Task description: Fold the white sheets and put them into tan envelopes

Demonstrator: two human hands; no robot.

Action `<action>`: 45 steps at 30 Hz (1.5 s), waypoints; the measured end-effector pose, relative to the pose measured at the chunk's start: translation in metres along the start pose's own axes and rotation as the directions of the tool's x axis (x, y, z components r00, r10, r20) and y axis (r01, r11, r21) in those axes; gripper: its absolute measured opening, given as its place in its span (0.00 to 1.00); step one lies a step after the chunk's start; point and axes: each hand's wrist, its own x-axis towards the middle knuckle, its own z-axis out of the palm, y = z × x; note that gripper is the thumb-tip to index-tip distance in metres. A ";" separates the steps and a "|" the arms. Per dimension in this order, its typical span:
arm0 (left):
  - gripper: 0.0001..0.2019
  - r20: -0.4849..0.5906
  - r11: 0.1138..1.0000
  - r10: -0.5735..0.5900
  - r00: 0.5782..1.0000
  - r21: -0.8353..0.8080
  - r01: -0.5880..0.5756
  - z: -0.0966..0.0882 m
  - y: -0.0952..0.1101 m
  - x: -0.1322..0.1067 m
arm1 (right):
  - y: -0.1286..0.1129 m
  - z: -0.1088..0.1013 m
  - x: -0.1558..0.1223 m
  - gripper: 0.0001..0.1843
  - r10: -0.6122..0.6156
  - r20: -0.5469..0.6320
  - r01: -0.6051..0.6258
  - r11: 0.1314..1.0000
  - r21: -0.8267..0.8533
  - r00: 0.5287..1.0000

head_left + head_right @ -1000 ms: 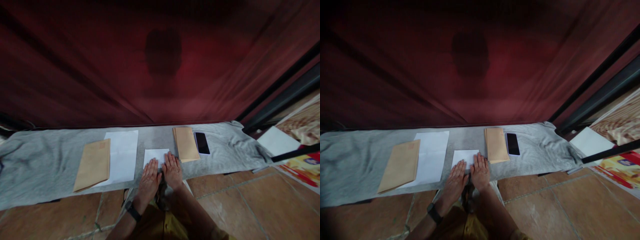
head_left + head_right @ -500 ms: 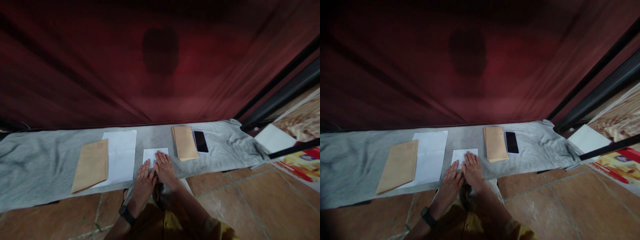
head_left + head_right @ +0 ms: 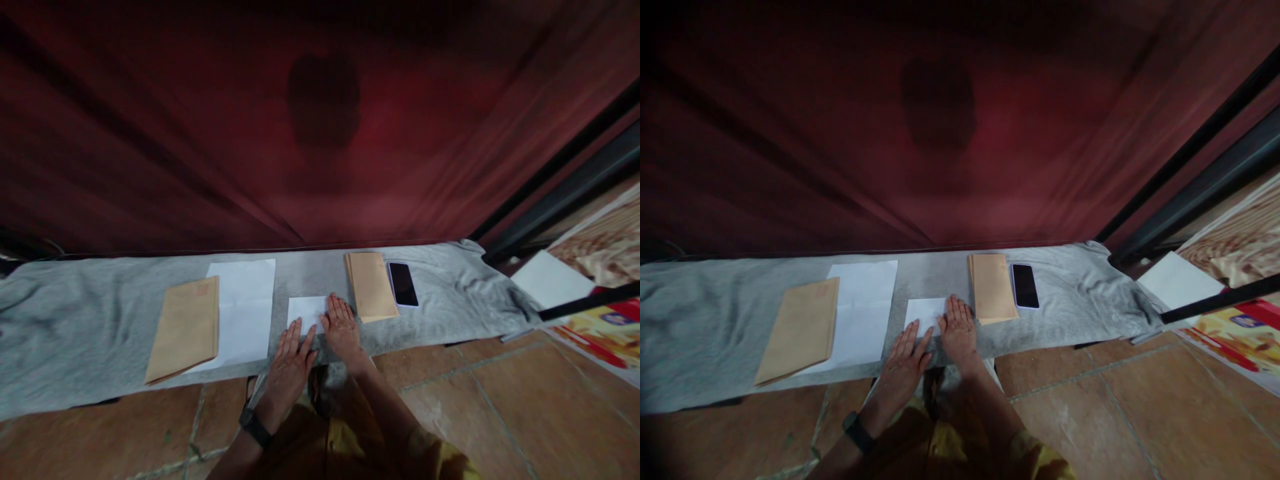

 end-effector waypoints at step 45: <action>0.37 0.434 -0.242 -0.550 0.714 -0.901 0.361 -0.040 0.046 0.040 | -0.027 -0.070 -0.001 0.09 0.269 0.039 -0.247 0.804 0.541 0.962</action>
